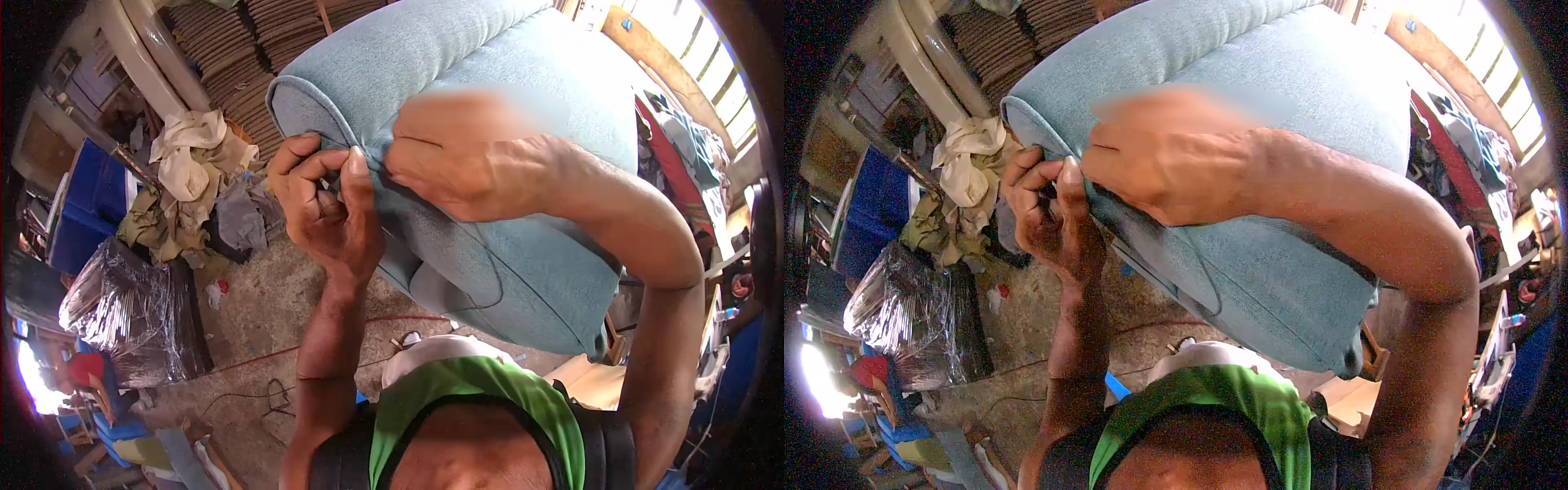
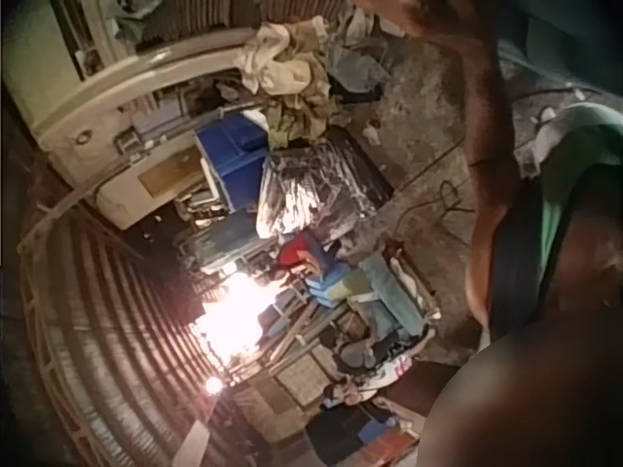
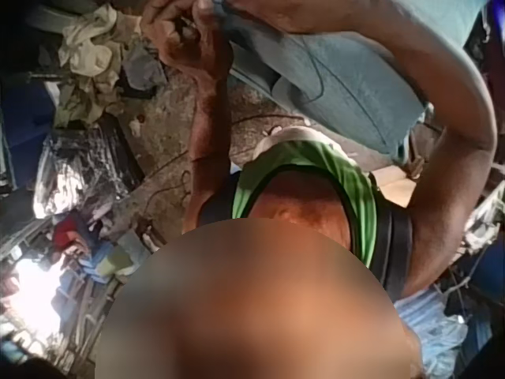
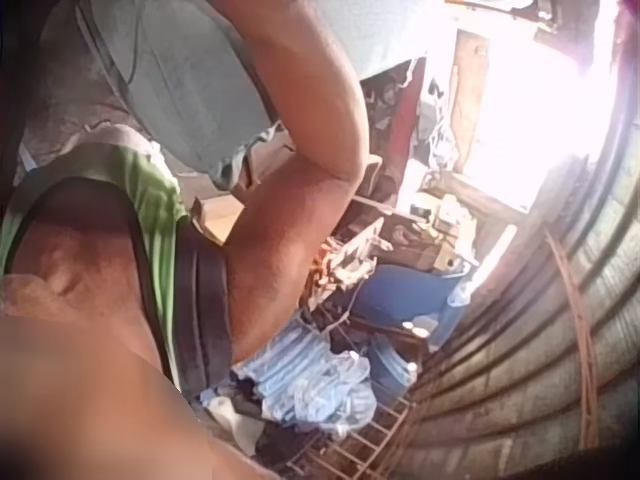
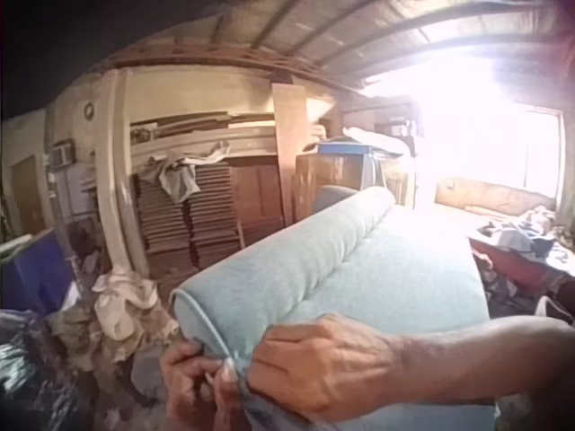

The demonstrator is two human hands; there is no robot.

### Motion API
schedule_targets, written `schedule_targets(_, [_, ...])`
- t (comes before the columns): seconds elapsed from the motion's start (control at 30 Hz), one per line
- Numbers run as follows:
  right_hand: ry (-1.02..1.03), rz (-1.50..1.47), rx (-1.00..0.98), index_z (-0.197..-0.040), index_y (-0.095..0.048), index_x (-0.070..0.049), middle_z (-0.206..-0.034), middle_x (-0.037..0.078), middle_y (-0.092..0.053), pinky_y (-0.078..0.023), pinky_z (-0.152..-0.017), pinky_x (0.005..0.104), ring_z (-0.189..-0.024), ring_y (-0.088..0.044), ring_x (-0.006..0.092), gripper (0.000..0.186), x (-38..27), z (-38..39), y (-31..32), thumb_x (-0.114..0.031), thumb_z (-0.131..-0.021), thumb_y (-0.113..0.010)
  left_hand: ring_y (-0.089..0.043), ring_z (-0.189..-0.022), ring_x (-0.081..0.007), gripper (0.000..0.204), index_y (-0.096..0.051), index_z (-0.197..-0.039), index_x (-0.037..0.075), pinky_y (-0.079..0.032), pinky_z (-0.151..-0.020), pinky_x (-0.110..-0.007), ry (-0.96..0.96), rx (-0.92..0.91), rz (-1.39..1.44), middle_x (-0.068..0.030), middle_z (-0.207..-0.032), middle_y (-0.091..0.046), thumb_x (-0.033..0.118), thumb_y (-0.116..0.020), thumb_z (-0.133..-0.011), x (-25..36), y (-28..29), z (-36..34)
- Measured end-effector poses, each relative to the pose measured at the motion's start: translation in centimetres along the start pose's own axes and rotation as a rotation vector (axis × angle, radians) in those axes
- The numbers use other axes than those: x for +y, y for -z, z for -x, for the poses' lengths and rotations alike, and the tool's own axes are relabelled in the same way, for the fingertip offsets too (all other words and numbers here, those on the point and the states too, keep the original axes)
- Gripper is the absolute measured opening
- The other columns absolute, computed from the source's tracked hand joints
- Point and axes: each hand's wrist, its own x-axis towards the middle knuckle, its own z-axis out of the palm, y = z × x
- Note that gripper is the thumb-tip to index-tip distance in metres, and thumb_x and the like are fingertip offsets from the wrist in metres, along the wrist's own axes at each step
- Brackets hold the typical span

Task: Hand sewing fabric onto a furniture piece using a needle and thread.

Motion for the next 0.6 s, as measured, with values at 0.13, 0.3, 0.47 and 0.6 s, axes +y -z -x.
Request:
schedule_targets(0.13, [-0.079, -0.111, 0.016, -0.087, -0.062, -0.004, -0.082, 0.011, -0.063, -0.054, -0.068, 0.0436, -0.086, -0.064, 0.0323, 0.012, 0.4, -0.1, -0.1, -0.015, -0.085, -0.066, -0.054, -0.103, -0.0192, 0.010, -0.066, -0.096, -0.001, -0.044, -0.082, -0.027, -0.035, -0.017, -0.060, -0.0155, -0.119, -0.055, 0.003, -0.071, -0.088, -0.1, 0.4, -0.2])
schedule_targets(0.3, [-0.417, -0.546, -0.113, -0.084, -0.068, -0.002, -0.079, 0.009, -0.066, -0.050, -0.066, 0.0365, -0.074, -0.064, 0.0236, 0.019, 1.2, -0.3, 1.3, -0.018, -0.082, -0.080, -0.056, -0.108, -0.0229, 0.010, -0.066, -0.095, 0.000, -0.045, -0.092, -0.032, -0.004, -0.036, -0.074, -0.0154, -0.119, -0.056, 0.003, -0.072, -0.087, 0.2, 0.3, -0.1])
schedule_targets(0.47, [-0.472, -0.500, -0.101, -0.083, -0.067, -0.002, -0.076, 0.007, -0.066, -0.049, -0.065, 0.0347, -0.070, -0.062, 0.0199, 0.024, 1.4, -0.2, 0.2, -0.020, -0.080, -0.083, -0.055, -0.110, -0.0242, 0.011, -0.065, -0.094, 0.000, -0.044, -0.095, -0.034, -0.001, -0.021, -0.096, -0.0158, -0.119, -0.056, 0.003, -0.072, -0.087, 0.1, 0.3, -0.1])
schedule_targets(0.6, [-0.502, -0.432, -0.103, -0.092, -0.067, -0.003, -0.077, 0.004, -0.064, -0.049, -0.064, 0.0332, -0.072, -0.062, 0.0155, 0.026, 1.3, -0.4, 0.1, -0.019, -0.080, -0.084, -0.056, -0.110, -0.0257, 0.011, -0.065, -0.094, 0.000, -0.045, -0.095, -0.036, 0.020, -0.025, -0.084, -0.0164, -0.119, -0.056, 0.003, -0.072, -0.086, 0.3, 0.3, -0.1])
